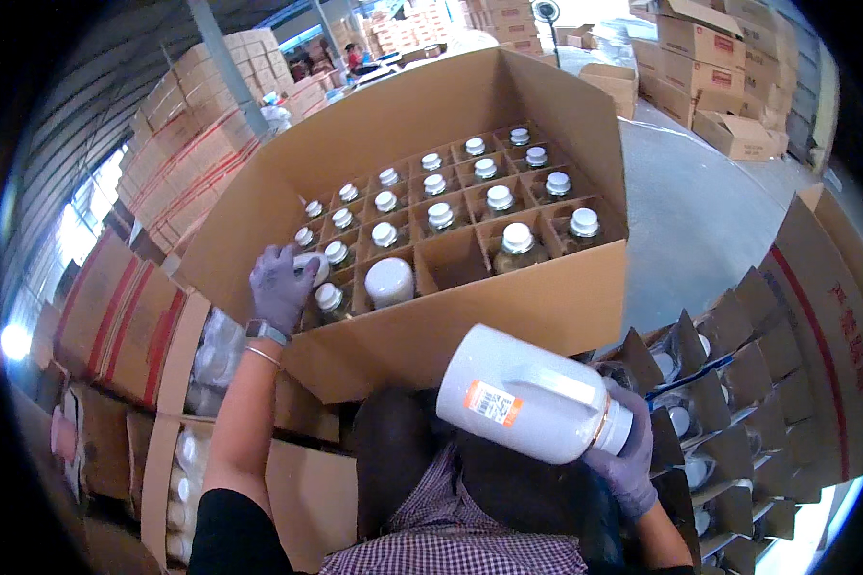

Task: The person unpacks a cardboard box, removes protective foam, and places white caps onto small bottles arranged in a grid. They then assemble a larger white container by inserting a cap and a ring, and place the assembled unit into a plastic bag.

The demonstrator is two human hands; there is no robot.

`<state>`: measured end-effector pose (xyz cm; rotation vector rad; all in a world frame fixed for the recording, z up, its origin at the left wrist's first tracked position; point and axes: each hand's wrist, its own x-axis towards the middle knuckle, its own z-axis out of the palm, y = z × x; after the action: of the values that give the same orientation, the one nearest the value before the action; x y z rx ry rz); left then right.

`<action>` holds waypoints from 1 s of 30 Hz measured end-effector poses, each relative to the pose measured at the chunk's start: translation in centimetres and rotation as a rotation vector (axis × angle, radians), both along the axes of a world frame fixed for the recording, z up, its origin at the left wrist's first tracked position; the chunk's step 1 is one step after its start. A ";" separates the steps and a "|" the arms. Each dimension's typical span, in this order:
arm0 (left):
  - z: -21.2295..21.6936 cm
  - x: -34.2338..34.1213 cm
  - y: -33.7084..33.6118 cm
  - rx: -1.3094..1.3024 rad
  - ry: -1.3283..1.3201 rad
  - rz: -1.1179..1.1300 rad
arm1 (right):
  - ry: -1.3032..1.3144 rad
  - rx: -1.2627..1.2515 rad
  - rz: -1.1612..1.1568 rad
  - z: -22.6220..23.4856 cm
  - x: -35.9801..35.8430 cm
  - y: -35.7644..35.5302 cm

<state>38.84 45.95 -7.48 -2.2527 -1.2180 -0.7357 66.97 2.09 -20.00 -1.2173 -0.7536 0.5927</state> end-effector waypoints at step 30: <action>4.2 -4.9 -24.0 -0.872 -0.145 -0.575 | 0.049 0.029 -0.051 3.1 -0.3 2.3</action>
<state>33.90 21.93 -3.27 -3.4100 -1.0721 -0.6317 66.71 4.38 -16.90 -1.1882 -0.6852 0.5661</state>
